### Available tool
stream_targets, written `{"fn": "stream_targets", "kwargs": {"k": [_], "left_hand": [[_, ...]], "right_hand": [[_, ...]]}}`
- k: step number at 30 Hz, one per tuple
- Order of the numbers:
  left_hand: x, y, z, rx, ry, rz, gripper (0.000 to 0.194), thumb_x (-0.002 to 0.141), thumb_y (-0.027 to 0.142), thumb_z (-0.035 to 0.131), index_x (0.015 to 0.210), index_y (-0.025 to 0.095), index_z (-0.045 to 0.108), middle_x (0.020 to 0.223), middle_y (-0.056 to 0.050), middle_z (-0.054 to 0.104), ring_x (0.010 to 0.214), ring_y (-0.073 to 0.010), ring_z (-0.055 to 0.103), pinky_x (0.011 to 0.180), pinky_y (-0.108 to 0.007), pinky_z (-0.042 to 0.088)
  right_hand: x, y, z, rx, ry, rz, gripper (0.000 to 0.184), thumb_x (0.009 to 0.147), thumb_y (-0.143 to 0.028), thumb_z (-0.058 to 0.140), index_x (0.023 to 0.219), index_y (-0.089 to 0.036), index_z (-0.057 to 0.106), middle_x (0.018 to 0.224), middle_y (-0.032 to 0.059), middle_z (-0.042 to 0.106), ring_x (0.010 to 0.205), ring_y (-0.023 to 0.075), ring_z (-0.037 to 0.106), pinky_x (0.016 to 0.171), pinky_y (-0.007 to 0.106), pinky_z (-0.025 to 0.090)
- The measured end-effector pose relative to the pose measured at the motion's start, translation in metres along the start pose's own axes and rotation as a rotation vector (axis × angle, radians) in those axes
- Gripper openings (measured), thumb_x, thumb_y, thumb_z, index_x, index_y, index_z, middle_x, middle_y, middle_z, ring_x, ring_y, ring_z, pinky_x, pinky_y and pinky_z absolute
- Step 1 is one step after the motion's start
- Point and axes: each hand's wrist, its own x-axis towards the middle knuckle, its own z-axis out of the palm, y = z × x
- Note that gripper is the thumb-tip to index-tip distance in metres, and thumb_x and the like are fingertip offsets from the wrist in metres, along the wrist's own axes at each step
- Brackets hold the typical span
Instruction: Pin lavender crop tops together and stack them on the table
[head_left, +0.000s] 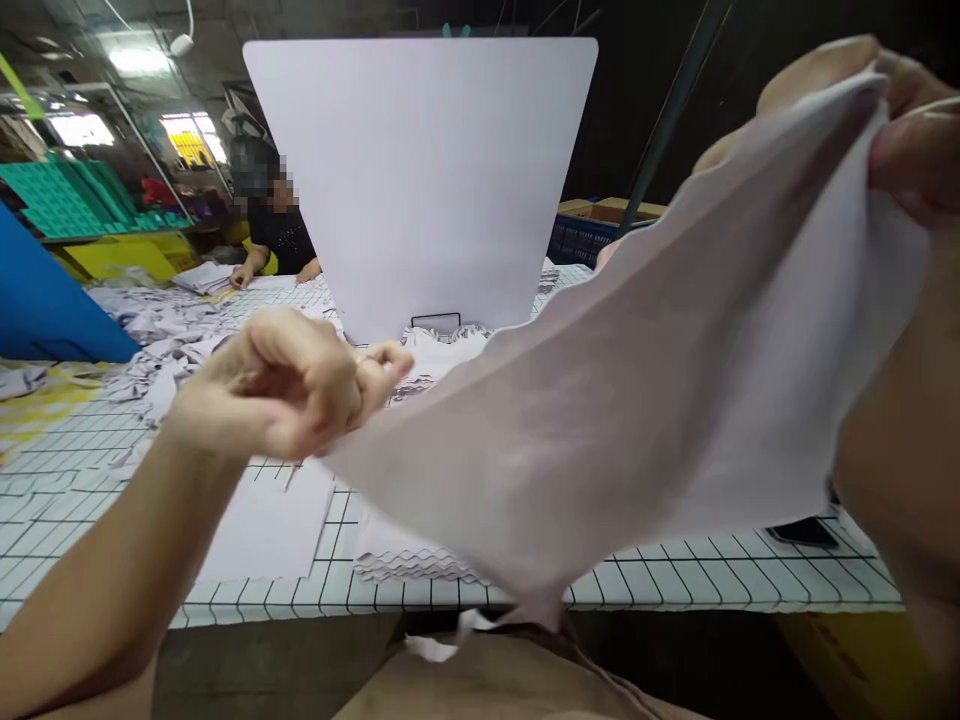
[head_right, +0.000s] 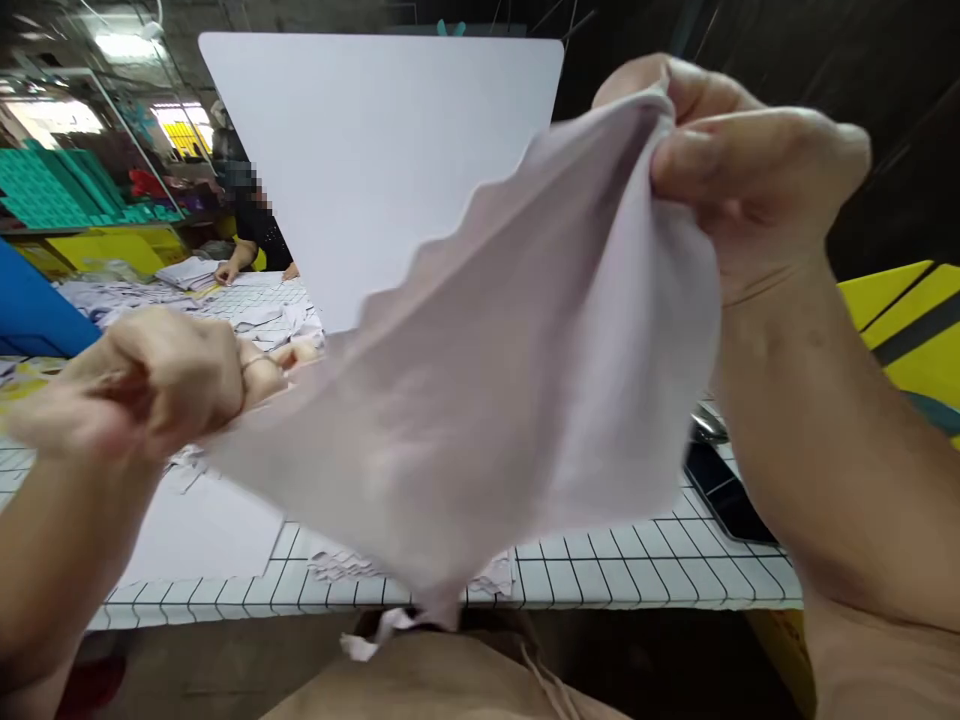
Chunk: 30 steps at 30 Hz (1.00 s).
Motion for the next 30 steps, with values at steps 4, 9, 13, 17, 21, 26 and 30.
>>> {"fn": "stream_targets", "kwargs": {"k": [4, 9, 13, 17, 21, 26, 30], "left_hand": [[0.026, 0.002, -0.018, -0.037, 0.078, 0.017, 0.019, 0.077, 0.020, 0.076, 0.059, 0.019, 0.068, 0.058, -0.002, 0.064, 0.070, -0.0207, 0.069, 0.071, -0.037, 0.057], [0.061, -0.013, 0.018, -0.605, 0.345, -0.083, 0.028, 0.098, 0.027, 0.047, 0.114, 0.022, 0.069, 0.110, -0.005, 0.070, 0.120, -0.0289, 0.064, 0.087, -0.043, 0.058], [0.094, -0.040, 0.052, -0.575, 0.078, -0.060, 0.029, 0.082, 0.023, 0.074, 0.111, 0.017, 0.071, 0.100, -0.007, 0.071, 0.108, -0.0284, 0.068, 0.086, -0.039, 0.058], [0.097, -0.066, 0.058, -0.202, -0.147, 0.023, 0.014, 0.076, 0.019, 0.080, 0.088, 0.015, 0.075, 0.091, -0.007, 0.071, 0.089, -0.0207, 0.068, 0.075, -0.029, 0.055], [0.073, -0.088, 0.052, -0.127, -0.303, -0.066, 0.010, 0.085, 0.022, 0.070, 0.091, 0.018, 0.075, 0.090, -0.008, 0.071, 0.079, -0.0179, 0.066, 0.068, -0.028, 0.054], [0.056, -0.096, 0.063, -0.170, -0.128, -0.026, 0.015, 0.089, 0.021, 0.065, 0.100, 0.019, 0.075, 0.104, -0.010, 0.071, 0.101, -0.0211, 0.066, 0.089, -0.032, 0.053], [0.075, -0.082, 0.071, -0.388, 0.075, 0.110, 0.033, 0.084, 0.026, 0.075, 0.117, 0.021, 0.068, 0.117, -0.008, 0.069, 0.116, -0.0250, 0.062, 0.096, -0.035, 0.051]], "right_hand": [[-0.002, 0.004, -0.004, -0.187, 0.150, 0.096, 0.046, 0.039, -0.055, 0.092, 0.060, -0.021, 0.070, 0.054, -0.0093, 0.060, 0.046, 0.0019, 0.053, 0.044, 0.022, 0.038], [0.009, 0.022, 0.016, -0.293, -0.207, 0.124, 0.031, 0.064, -0.049, 0.085, 0.074, -0.020, 0.079, 0.066, -0.0024, 0.072, 0.059, 0.0067, 0.062, 0.048, 0.019, 0.045], [0.018, 0.026, 0.029, -0.291, -0.290, 0.155, 0.032, 0.071, -0.048, 0.081, 0.079, -0.016, 0.079, 0.068, -0.0016, 0.072, 0.056, 0.0047, 0.058, 0.045, 0.017, 0.041], [0.020, 0.027, 0.022, -0.217, -0.187, 0.217, 0.025, 0.072, -0.037, 0.083, 0.076, -0.013, 0.077, 0.063, -0.0033, 0.069, 0.055, 0.0047, 0.058, 0.048, 0.019, 0.043], [0.022, 0.032, 0.011, -0.171, -0.044, 0.258, 0.018, 0.072, -0.029, 0.084, 0.075, -0.013, 0.076, 0.063, -0.0037, 0.067, 0.057, 0.0039, 0.058, 0.050, 0.021, 0.043], [0.024, 0.041, 0.023, -0.194, -0.003, 0.300, 0.021, 0.076, -0.032, 0.083, 0.072, -0.013, 0.074, 0.063, -0.0018, 0.065, 0.054, 0.0057, 0.056, 0.045, 0.021, 0.043], [0.026, 0.046, 0.046, -0.316, -0.263, 0.226, 0.026, 0.080, -0.039, 0.079, 0.082, -0.013, 0.077, 0.067, 0.0005, 0.069, 0.060, 0.0090, 0.060, 0.049, 0.020, 0.047]]}}
